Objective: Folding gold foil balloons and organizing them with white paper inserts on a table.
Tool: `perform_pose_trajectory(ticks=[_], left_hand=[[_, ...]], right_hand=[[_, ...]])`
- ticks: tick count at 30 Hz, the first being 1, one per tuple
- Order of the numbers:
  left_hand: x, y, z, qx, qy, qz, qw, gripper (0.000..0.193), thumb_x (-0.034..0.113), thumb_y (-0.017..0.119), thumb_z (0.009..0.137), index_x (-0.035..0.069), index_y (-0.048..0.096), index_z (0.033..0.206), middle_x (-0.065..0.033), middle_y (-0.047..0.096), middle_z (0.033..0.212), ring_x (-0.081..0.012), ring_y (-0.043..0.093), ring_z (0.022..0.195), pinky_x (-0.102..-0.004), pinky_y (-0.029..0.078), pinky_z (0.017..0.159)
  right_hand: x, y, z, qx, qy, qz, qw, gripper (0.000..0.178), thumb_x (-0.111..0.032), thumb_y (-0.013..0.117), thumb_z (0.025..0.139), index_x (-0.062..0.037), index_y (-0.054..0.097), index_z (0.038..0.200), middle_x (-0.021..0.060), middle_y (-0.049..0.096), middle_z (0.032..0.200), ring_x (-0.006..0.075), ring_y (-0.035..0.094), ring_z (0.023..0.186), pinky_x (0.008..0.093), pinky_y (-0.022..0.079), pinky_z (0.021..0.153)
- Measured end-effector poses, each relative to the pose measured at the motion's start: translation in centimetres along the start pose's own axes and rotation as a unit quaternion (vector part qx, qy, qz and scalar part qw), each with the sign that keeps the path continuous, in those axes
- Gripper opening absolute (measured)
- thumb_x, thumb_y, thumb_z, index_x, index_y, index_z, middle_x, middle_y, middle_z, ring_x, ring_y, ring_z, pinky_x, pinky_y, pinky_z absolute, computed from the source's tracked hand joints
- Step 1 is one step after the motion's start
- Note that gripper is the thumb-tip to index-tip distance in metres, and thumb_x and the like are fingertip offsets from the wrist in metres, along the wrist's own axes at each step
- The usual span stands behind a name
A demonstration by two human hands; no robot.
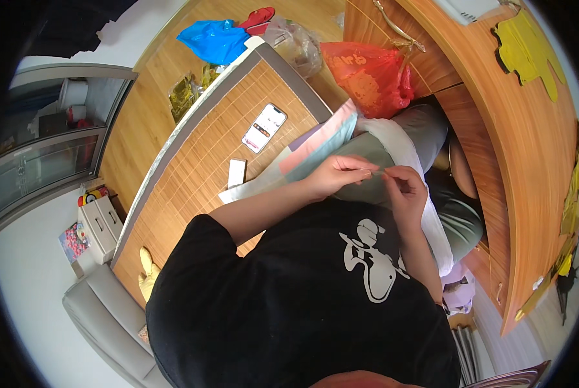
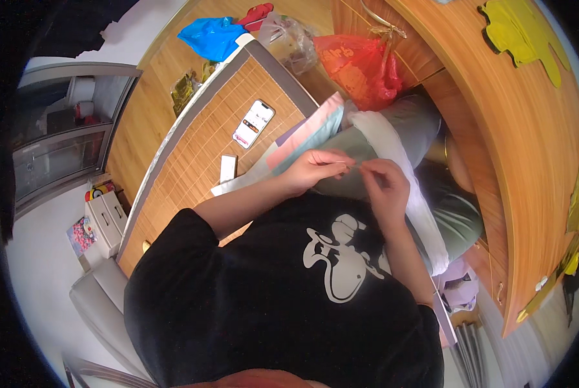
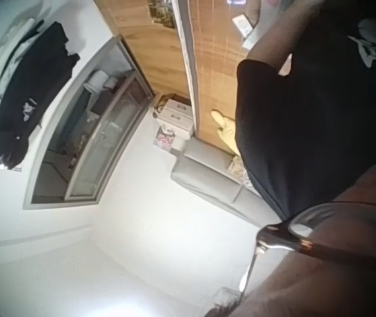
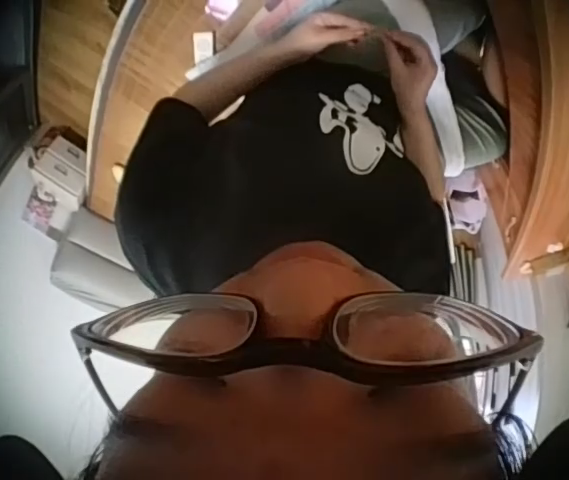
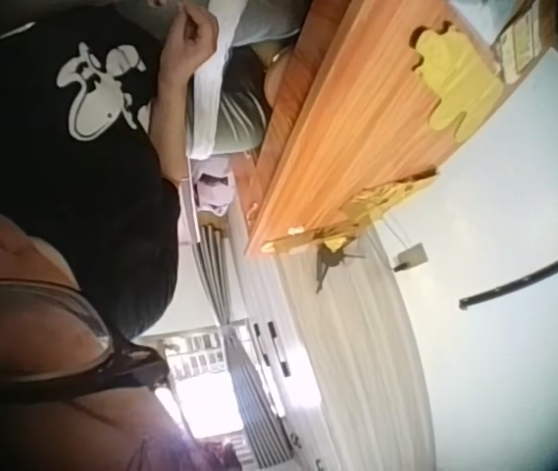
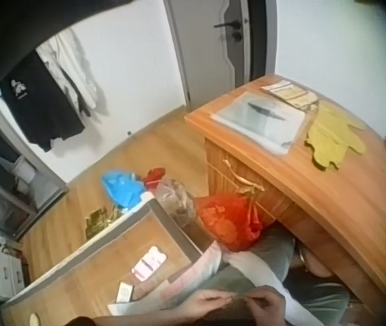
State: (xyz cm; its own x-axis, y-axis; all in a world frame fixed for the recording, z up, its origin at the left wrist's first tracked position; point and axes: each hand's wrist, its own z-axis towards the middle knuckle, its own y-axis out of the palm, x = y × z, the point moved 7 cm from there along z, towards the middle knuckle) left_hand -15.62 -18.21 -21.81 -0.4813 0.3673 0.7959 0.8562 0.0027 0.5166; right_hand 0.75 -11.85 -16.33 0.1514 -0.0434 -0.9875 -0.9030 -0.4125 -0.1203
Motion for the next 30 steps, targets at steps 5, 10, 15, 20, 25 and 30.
perform_pose_trajectory(ticks=[5,10,15,20,25,30], left_hand=[[1.5,0.1,1.9,-0.005,-0.018,0.028,0.999,0.027,0.014,0.065,0.102,0.002,0.073,0.125,-0.0024,0.070,0.112,-0.0106,0.066,0.098,-0.0262,0.054,0.086],[3.1,1.2,4.8,-0.007,-0.007,0.052,0.999,0.026,0.014,0.066,0.101,0.003,0.074,0.123,-0.0025,0.069,0.106,-0.0106,0.065,0.091,-0.0261,0.054,0.081],[3.0,2.4,6.5,-0.055,0.060,0.094,0.992,0.023,0.016,0.068,0.099,0.003,0.077,0.116,-0.0041,0.071,0.101,-0.0097,0.066,0.090,-0.0252,0.053,0.073],[6.2,0.0,9.9,0.032,0.220,0.252,0.942,0.035,0.016,0.079,0.089,0.000,0.071,0.120,-0.0076,0.067,0.112,-0.0180,0.063,0.104,-0.0340,0.051,0.087],[6.4,-5.0,14.7,0.344,0.359,0.314,0.809,0.068,0.024,0.088,0.079,0.002,0.057,0.134,-0.0115,0.061,0.117,-0.0264,0.059,0.112,-0.0407,0.047,0.094],[4.8,-5.7,17.8,0.380,0.254,0.276,0.846,0.075,0.028,0.091,0.075,0.005,0.050,0.133,-0.0117,0.057,0.119,-0.0266,0.058,0.110,-0.0424,0.046,0.095]], right_hand=[[0.7,-1.2,0.4,0.027,0.032,0.085,0.996,0.012,0.005,0.069,0.094,0.0008,0.068,0.105,0.0077,0.070,0.108,0.0148,0.067,0.096,0.0264,0.053,0.088],[2.1,-3.3,1.2,0.073,0.077,0.160,0.981,0.008,0.001,0.065,0.098,-0.0005,0.066,0.106,0.0087,0.069,0.110,0.0149,0.067,0.098,0.0282,0.054,0.092],[3.2,-4.7,1.3,0.110,0.110,0.394,0.906,0.004,-0.001,0.064,0.100,-0.0035,0.066,0.103,0.0103,0.070,0.108,0.0174,0.068,0.099,0.0311,0.056,0.095],[5.6,-7.9,1.1,0.155,0.116,0.432,0.881,0.007,0.000,0.061,0.101,-0.0043,0.066,0.104,0.0110,0.071,0.110,0.0191,0.069,0.102,0.0313,0.057,0.097],[7.8,-10.4,1.4,0.184,0.149,0.461,0.855,0.007,-0.001,0.060,0.102,-0.0027,0.066,0.104,0.0122,0.072,0.115,0.0214,0.069,0.112,0.0343,0.056,0.103],[7.9,-10.2,2.6,0.185,0.154,0.463,0.853,0.008,-0.001,0.060,0.101,-0.0018,0.068,0.102,0.0155,0.071,0.120,0.0248,0.068,0.116,0.0371,0.055,0.105]])
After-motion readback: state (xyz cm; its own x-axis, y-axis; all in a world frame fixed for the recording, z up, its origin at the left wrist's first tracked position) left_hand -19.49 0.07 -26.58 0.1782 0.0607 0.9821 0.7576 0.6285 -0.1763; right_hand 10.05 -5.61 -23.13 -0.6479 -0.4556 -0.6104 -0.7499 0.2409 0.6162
